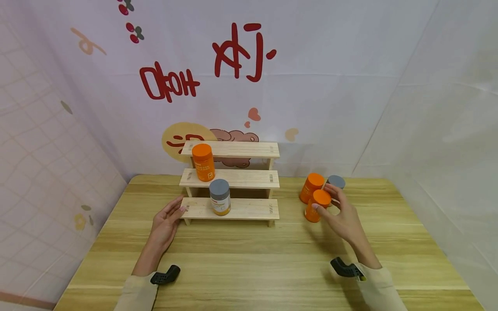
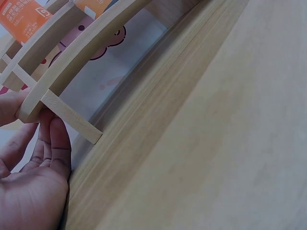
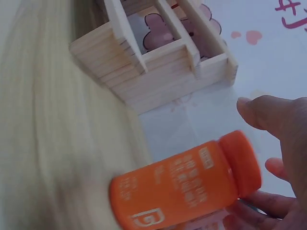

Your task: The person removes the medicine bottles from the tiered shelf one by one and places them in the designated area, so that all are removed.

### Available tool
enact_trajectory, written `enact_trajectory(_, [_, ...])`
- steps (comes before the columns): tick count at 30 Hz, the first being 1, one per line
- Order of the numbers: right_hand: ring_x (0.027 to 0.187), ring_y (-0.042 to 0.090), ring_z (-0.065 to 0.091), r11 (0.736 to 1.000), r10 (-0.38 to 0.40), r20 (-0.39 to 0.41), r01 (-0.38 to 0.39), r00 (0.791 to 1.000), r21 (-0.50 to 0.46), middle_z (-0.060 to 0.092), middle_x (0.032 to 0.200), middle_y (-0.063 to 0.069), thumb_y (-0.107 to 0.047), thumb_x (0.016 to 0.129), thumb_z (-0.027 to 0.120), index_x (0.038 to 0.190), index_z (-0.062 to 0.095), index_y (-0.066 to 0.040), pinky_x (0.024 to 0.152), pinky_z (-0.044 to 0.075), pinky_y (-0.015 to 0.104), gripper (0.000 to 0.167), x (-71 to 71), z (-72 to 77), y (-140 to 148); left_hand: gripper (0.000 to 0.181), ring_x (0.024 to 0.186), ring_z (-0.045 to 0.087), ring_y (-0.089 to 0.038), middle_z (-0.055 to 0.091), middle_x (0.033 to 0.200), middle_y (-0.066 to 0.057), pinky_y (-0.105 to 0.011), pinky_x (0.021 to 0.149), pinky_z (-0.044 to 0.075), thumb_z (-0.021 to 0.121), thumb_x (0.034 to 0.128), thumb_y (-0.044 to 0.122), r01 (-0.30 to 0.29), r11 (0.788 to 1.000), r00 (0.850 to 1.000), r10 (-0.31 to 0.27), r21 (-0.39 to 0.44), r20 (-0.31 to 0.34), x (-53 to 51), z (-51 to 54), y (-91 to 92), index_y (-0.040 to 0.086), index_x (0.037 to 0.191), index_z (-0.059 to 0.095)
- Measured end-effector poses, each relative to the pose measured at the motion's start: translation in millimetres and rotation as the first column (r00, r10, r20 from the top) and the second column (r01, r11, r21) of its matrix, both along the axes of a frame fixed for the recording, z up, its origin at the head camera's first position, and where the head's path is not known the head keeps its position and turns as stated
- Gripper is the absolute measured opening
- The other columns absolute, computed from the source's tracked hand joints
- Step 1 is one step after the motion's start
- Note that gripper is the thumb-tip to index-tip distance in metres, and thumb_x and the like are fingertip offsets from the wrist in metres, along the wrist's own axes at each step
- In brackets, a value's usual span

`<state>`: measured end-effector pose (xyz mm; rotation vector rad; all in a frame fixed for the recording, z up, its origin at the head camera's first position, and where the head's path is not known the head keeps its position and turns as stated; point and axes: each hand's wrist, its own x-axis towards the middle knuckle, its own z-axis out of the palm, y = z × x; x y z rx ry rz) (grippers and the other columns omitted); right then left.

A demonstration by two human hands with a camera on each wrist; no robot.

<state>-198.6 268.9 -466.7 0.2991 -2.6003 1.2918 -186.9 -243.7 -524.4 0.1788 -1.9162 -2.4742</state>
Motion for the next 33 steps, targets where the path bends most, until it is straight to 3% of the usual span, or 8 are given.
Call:
enact_trajectory(2, [0.138, 0.04, 0.049, 1.0, 0.003, -0.016, -0.003, 1.0, -0.002, 0.05, 0.152, 0.021, -0.025, 0.093, 0.079, 0.155, 0.038, -0.004, 0.113, 0.04, 0.061, 0.077, 0.4, 5.0, -2, 0.067, 0.116, 0.057, 0.0, 0.056, 0.126, 0.01, -0.011, 0.098, 0.05, 0.064, 0.1028, 0.012, 0.003, 1.0, 1.0, -0.003, -0.002, 0.001, 0.4, 0.0, -0.1, -0.004, 0.158, 0.031])
enact_trajectory(10, [0.139, 0.047, 0.047, 0.999, -0.004, -0.04, 0.006, 0.999, 0.034, 0.047, 0.154, 0.021, -0.031, 0.093, 0.079, 0.155, 0.04, -0.005, 0.114, 0.038, 0.065, 0.078, 0.2, 24.4, -18, 0.067, 0.118, 0.056, 0.0, 0.056, 0.127, 0.01, -0.011, 0.098, 0.049, 0.064, 0.1026, 0.012, 0.0, 1.0, 1.0, 0.0, 0.004, 0.006, 0.3, -0.2, -0.5, -0.004, 0.159, 0.031])
enact_trajectory(17, [0.139, 0.046, 0.047, 0.997, -0.01, -0.059, 0.015, 0.998, 0.077, 0.05, 0.154, 0.017, -0.04, 0.092, 0.078, 0.155, 0.041, -0.013, 0.108, 0.04, 0.07, 0.078, -2.0, 38.8, -41, 0.067, 0.118, 0.055, 0.0, 0.054, 0.128, 0.009, -0.011, 0.098, 0.049, 0.064, 0.1027, 0.012, -0.005, 1.0, 1.0, 0.005, 0.005, 0.008, 0.3, -0.5, -1.0, -0.004, 0.159, 0.031])
enact_trajectory(22, [0.137, 0.046, 0.049, 0.998, 0.044, -0.076, -0.041, 0.996, 0.041, 0.048, 0.155, 0.015, -0.035, 0.092, 0.079, 0.157, 0.04, -0.018, 0.106, 0.045, 0.068, 0.077, -4.3, 42.9, -56, 0.067, 0.119, 0.054, 0.0, 0.054, 0.128, 0.009, -0.011, 0.098, 0.049, 0.064, 0.1028, 0.012, -0.006, 1.0, 1.0, 0.006, 0.0, 0.012, 0.1, 0.1, -0.7, -0.003, 0.159, 0.031])
enact_trajectory(29, [0.145, 0.036, 0.044, 0.992, 0.126, -0.075, -0.126, 0.989, 0.005, 0.044, 0.16, 0.01, -0.033, 0.093, 0.078, 0.158, 0.039, -0.02, 0.116, 0.038, 0.061, 0.077, -7.2, 45.3, -79, 0.067, 0.119, 0.053, -0.001, 0.053, 0.128, 0.008, -0.011, 0.097, 0.049, 0.064, 0.1027, 0.011, -0.004, 1.0, 1.0, 0.004, 0.001, 0.017, 0.0, 0.9, -0.1, -0.003, 0.159, 0.031])
enact_trajectory(33, [0.145, 0.037, 0.044, 0.987, 0.163, -0.057, -0.164, 0.985, -0.003, 0.043, 0.161, 0.01, -0.034, 0.093, 0.077, 0.159, 0.038, -0.021, 0.117, 0.039, 0.059, 0.078, -7.5, 47.8, -91, 0.067, 0.119, 0.053, -0.001, 0.053, 0.128, 0.008, -0.011, 0.097, 0.049, 0.064, 0.1028, 0.012, 0.001, 1.0, 1.0, -0.001, -0.001, 0.017, -0.2, 0.2, -0.3, -0.003, 0.159, 0.031])
